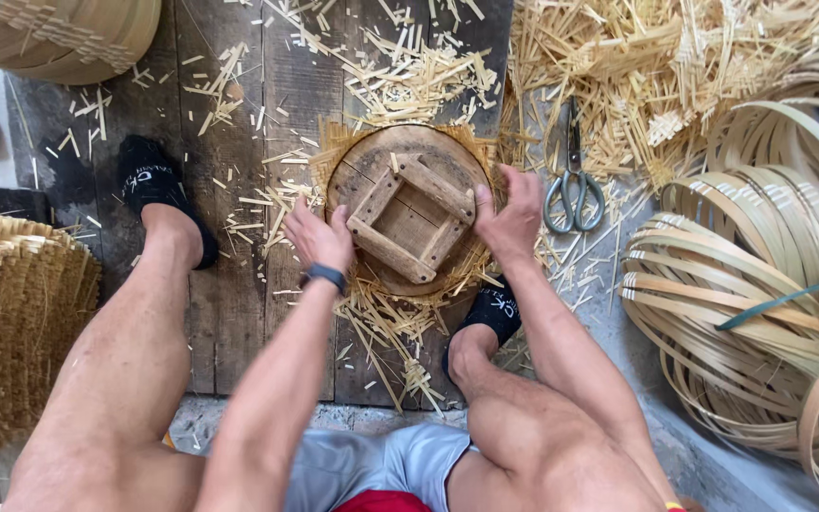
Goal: The person assembles round bamboo trays by placing a circular bamboo frame over a square woven mat, then using a wooden template and shears to trim the excess matting around the frame. The finished trays are stacked nearby.
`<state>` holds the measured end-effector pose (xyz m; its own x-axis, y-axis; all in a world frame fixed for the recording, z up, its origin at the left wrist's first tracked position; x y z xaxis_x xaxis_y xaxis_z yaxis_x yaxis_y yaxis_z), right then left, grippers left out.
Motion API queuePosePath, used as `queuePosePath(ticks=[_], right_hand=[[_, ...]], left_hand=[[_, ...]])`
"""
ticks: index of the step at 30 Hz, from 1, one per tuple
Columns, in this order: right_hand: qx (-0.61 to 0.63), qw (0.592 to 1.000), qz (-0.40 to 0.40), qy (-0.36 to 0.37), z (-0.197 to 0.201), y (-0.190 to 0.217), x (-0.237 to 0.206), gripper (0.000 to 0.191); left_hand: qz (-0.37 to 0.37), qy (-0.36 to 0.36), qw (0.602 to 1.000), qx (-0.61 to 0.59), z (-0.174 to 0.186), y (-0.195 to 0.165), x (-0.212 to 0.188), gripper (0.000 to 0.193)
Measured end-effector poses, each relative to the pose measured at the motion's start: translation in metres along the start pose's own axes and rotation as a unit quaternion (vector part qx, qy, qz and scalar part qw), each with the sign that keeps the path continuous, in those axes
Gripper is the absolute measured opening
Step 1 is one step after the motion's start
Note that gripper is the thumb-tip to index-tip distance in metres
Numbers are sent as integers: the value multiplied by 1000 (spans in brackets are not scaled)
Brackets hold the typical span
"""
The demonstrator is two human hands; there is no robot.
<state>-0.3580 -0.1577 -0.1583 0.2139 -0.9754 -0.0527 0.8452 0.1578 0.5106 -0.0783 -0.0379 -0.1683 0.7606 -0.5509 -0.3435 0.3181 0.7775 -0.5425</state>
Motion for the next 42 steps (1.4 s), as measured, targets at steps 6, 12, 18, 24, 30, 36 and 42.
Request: queuePosePath(ticks=[6,12,18,24,30,36,42], right_hand=[[-83,942,295,137,-20,64,30,81],[-93,955,250,130,-8,66,11,75],[-43,976,205,61,-22,53,-21,78],[115,985,64,-115,4,-15,-8,25],[-176,971,-160,-38,40,-130,3,59],[-38,939,-287,185,30,-160,-6,40],[37,950,-238,197,38,-136,-72,41]], left_hand=[[-26,-25,999,25,-55,-26,-87,114],[-37,-7,999,21,-48,-30,-72,120],[-91,18,993,68,-58,-12,-76,116],[-202,-7,977,68,-55,-31,-81,114],[-112,104,988,32,-93,-95,-80,125],[-282,174,940,76,-96,-84,-92,113],[-321,166,932,40,-97,-67,-98,100]])
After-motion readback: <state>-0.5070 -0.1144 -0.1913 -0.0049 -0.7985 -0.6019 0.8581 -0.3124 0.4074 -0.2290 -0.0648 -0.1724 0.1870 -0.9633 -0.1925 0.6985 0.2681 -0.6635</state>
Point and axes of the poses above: each hand's wrist, its own x-axis towards the middle knuckle, its own z-axis out of the back of the hand, y = z × x, the point moved 3 cm from there along x, towards the middle knuckle, and after that the axes turned 7 degrees about -x, right-handed, at the moved point
